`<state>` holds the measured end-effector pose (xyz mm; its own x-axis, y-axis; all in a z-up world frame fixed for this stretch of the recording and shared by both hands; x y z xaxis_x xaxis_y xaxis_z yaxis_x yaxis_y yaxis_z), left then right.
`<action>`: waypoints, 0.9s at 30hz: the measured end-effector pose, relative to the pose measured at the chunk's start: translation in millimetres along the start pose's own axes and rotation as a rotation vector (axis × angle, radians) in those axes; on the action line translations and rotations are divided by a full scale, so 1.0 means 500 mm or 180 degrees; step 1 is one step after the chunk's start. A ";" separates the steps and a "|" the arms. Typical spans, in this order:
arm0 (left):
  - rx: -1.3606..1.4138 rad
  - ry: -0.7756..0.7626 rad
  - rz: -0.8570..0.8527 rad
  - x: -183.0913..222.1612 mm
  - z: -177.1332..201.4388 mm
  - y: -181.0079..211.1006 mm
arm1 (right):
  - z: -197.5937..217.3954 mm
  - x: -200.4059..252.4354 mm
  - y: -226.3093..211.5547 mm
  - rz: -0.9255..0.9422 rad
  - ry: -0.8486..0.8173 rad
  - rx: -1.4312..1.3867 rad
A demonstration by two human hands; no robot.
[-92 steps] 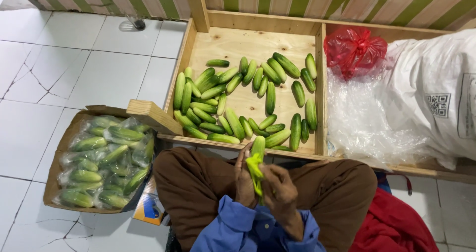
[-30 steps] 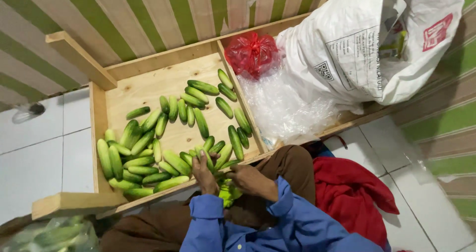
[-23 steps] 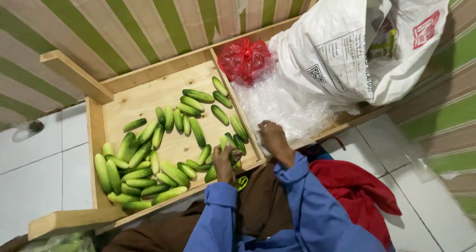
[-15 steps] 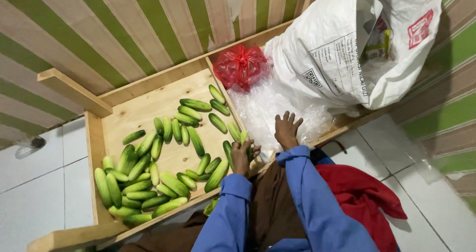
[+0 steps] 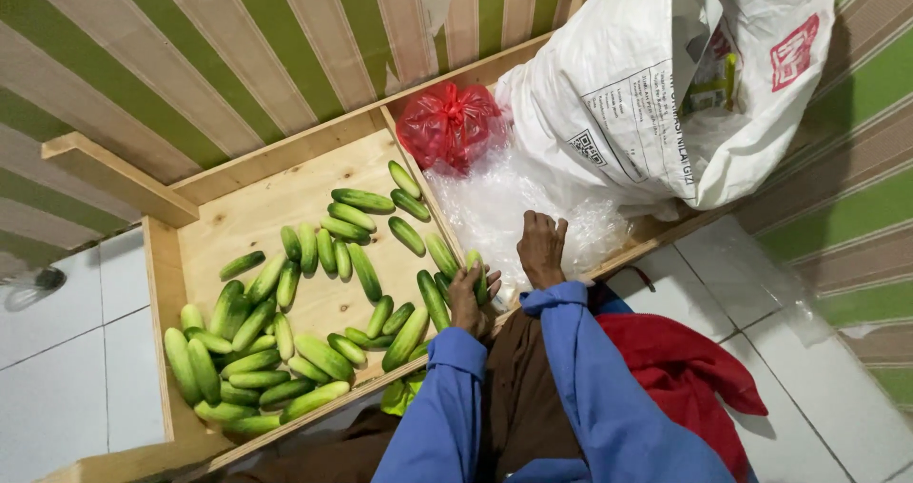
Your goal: Bagging cucumbers from a wooden crate into plastic bags while sitting on the floor
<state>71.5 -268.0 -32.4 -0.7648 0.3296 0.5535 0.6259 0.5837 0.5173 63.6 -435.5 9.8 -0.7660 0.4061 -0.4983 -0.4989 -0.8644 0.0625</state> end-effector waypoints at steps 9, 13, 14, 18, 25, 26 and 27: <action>0.0729 -0.0274 -0.0140 0.097 -0.013 0.112 | 0.165 0.023 -0.041 0.0573 0.0657 -0.1773; 0.0879 -0.0172 -0.0327 0.141 0.012 0.189 | 0.250 0.068 -0.080 0.1058 0.0992 -0.1666; 0.0897 -0.0158 -0.0412 0.174 0.003 0.218 | 0.241 0.087 -0.086 0.1228 0.1083 -0.1683; 0.0997 0.0258 -0.0689 0.214 0.020 0.272 | 0.252 0.150 -0.113 0.1604 0.0809 -0.1862; 0.1182 0.0304 -0.1426 0.316 0.060 0.318 | 0.369 0.155 -0.178 0.1591 0.0829 -0.2454; 0.1003 0.0332 -0.1569 0.323 0.066 0.323 | 0.377 0.156 -0.189 0.1479 0.0928 -0.2435; 0.0821 0.0364 -0.1709 0.329 0.072 0.329 | 0.383 0.157 -0.200 0.1365 0.1026 -0.2418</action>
<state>43.0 -90.9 120.3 -0.9333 -0.1345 0.3330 0.0887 0.8122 0.5767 -24.5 -260.6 130.3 -0.6172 0.0034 -0.7868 0.2873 -0.9300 -0.2294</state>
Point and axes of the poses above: each hand's wrist, its own x-axis away from the middle knuckle, its own z-axis out of the back of the hand, y = z × x, the point moved 1 cm from there along -x, towards the middle knuckle, and after that the axes turned 10 degrees about x, right-handed, at the moved point
